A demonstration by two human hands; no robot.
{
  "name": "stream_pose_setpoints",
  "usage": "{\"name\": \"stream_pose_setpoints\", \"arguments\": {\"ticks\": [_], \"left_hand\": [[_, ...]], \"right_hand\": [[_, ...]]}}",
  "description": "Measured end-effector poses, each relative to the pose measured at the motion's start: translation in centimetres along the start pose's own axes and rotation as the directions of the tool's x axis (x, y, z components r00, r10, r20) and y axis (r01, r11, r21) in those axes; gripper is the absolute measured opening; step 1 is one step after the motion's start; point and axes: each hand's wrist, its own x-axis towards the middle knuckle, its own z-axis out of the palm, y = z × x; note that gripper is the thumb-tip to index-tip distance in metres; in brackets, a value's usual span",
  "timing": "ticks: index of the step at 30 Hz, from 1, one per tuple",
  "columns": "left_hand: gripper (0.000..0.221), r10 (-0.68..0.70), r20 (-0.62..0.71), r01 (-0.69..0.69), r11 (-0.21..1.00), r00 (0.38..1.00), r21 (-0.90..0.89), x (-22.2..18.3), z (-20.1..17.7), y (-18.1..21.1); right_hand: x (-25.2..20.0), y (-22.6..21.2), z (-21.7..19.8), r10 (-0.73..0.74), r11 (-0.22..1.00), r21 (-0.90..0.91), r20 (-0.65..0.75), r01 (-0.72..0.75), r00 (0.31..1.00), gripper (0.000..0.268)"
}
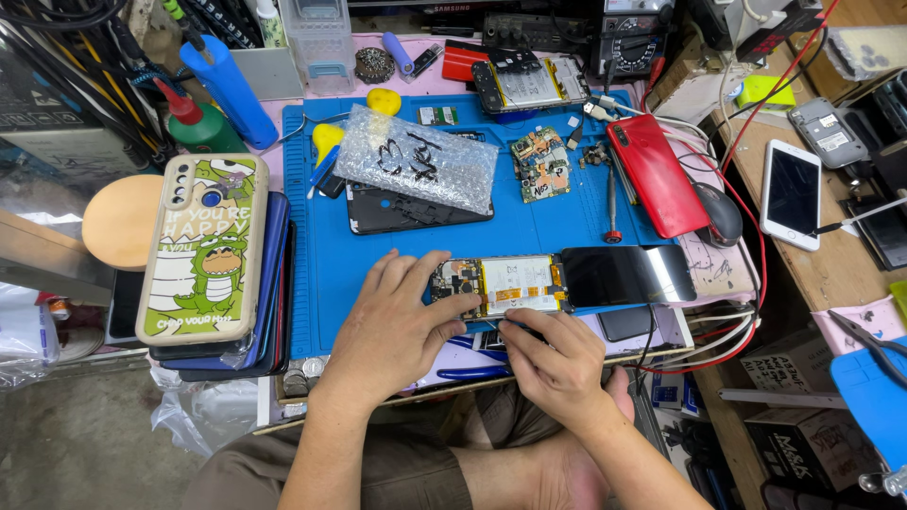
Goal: The person assembles a mobile phone by connecting a internal ribbon cable and placing the screen assembly onto the main body at a repair bench.
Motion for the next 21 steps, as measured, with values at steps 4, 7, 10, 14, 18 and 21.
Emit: {"name": "stream_pose_setpoints", "arguments": {"ticks": [4, 7, 10, 14, 18, 21], "left_hand": [[0.036, -0.007, 0.005, 0.007, 1.0, 1.0, 0.0, 0.04, 0.02, 0.03], [0.037, -0.006, 0.003, 0.006, 1.0, 1.0, -0.003, 0.02, -0.03, -0.01], [0.037, -0.006, 0.001, 0.006, 1.0, 1.0, -0.007, -0.04, -0.05, -0.02], [0.037, 0.002, 0.0, -0.002, 1.0, 1.0, 0.003, 0.01, -0.05, -0.05], [0.037, -0.002, 0.002, 0.002, 1.0, 1.0, -0.002, -0.03, -0.04, -0.03], [0.037, -0.001, 0.004, 0.001, 1.0, 1.0, 0.003, 0.02, -0.06, -0.04]], "right_hand": [[-0.03, 0.04, 0.08, 0.013, 1.0, 0.012, -0.006, -0.013, 1.0, 0.024], [-0.02, 0.2, 0.0, -0.009, 1.0, 0.022, -0.003, 0.01, 1.0, 0.023], [-0.08, 0.27, -0.03, -0.015, 1.0, 0.02, 0.004, 0.015, 1.0, 0.023], [-0.17, 0.27, 0.04, -0.004, 1.0, 0.016, 0.003, 0.004, 1.0, 0.024], [-0.21, 0.21, 0.07, 0.003, 1.0, 0.009, 0.011, -0.003, 1.0, 0.024], [-0.19, 0.17, 0.06, 0.011, 1.0, 0.01, 0.013, -0.011, 1.0, 0.024]]}}
